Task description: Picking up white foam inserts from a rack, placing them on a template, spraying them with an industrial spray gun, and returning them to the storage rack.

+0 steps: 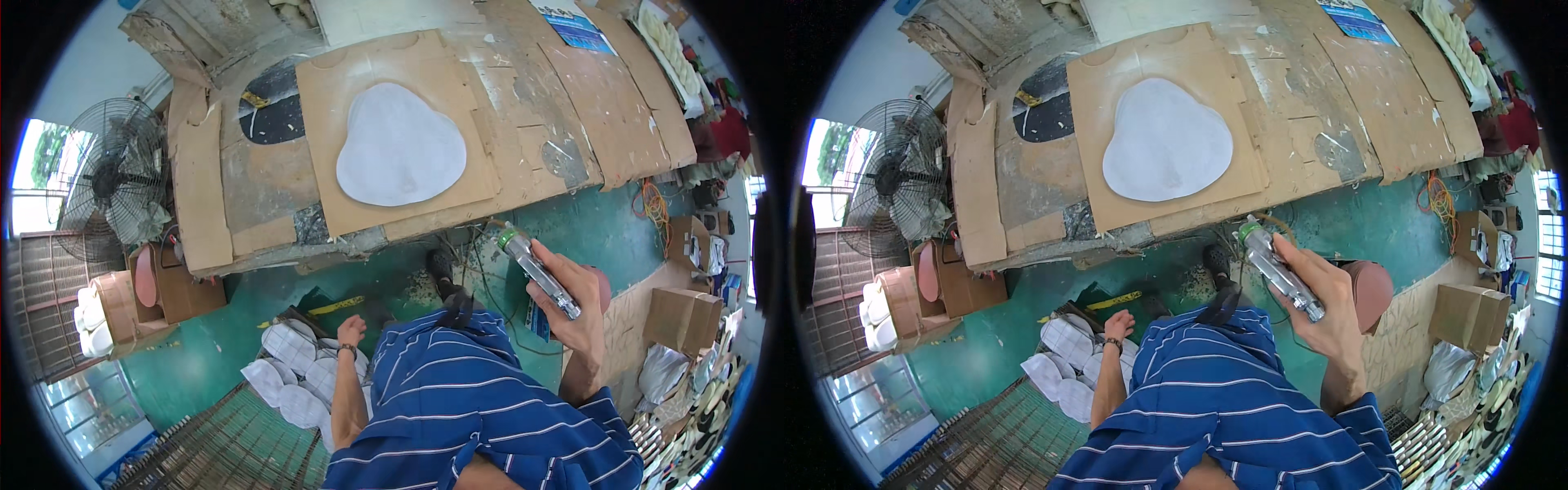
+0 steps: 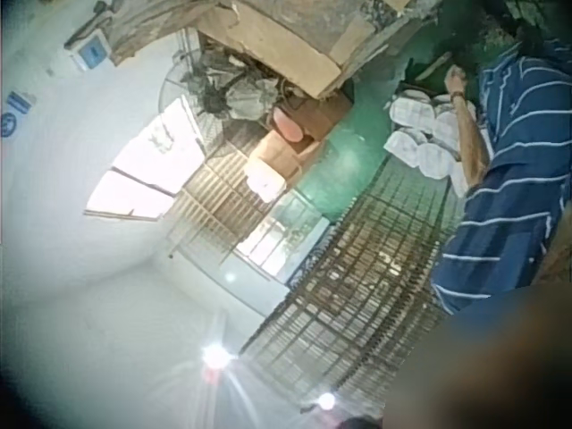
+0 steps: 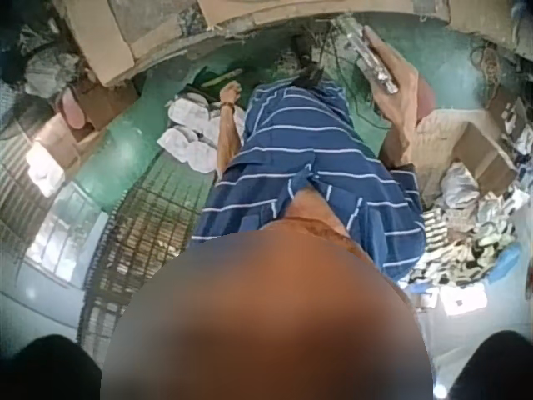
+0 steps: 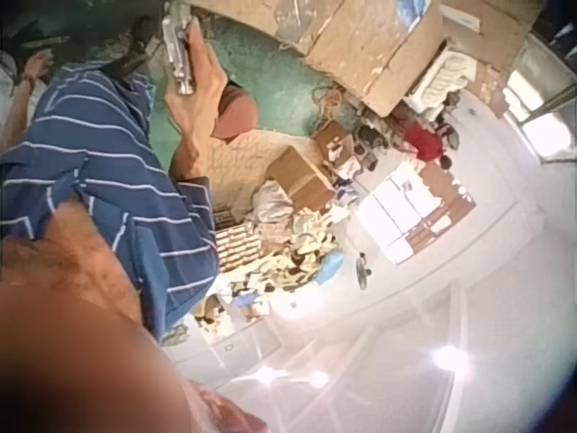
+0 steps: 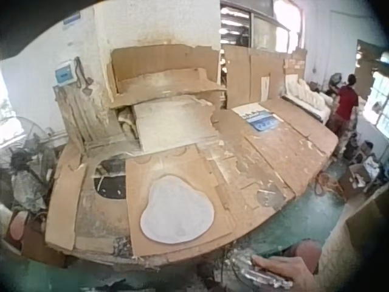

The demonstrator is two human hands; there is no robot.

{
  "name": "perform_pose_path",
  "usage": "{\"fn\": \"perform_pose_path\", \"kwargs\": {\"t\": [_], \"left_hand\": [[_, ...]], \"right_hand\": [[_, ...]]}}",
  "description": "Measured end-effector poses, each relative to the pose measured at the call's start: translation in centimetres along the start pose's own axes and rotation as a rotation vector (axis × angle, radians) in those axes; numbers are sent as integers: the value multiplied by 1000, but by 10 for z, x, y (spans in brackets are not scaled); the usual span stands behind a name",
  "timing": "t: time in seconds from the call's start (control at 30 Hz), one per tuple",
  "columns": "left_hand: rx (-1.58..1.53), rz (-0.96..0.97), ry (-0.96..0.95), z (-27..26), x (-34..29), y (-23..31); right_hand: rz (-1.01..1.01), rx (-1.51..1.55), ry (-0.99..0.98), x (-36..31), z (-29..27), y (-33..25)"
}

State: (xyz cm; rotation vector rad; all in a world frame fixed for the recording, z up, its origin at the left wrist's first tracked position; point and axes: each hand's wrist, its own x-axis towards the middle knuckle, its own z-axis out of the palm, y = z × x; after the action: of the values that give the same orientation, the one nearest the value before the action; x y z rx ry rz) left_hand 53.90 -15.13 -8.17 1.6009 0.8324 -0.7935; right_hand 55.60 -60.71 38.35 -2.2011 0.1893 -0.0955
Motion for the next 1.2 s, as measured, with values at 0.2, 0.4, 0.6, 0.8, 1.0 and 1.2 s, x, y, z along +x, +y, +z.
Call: {"fn": "perform_pose_path", "kwargs": {"t": [0.2,0.4,0.6,0.8,1.0,1.2], "left_hand": [[93,-62,-6,12,-5,11],[88,-102,-52,4,-9,-37],[14,-110,-18,6,-13,-62],[65,-32,-31,20,-6,-20],[203,683,148,73,38,97],[255,894,506,143,61,254]], "right_hand": [[-106,25,-142,1,3,4],[-1,28,44,-2,-3,14],[4,-30,-35,-16,-15,15],[-9,1,39,-24,-19,16],[68,35,-18,-39,-23,18],[139,-26,71,-44,-19,27]]}}
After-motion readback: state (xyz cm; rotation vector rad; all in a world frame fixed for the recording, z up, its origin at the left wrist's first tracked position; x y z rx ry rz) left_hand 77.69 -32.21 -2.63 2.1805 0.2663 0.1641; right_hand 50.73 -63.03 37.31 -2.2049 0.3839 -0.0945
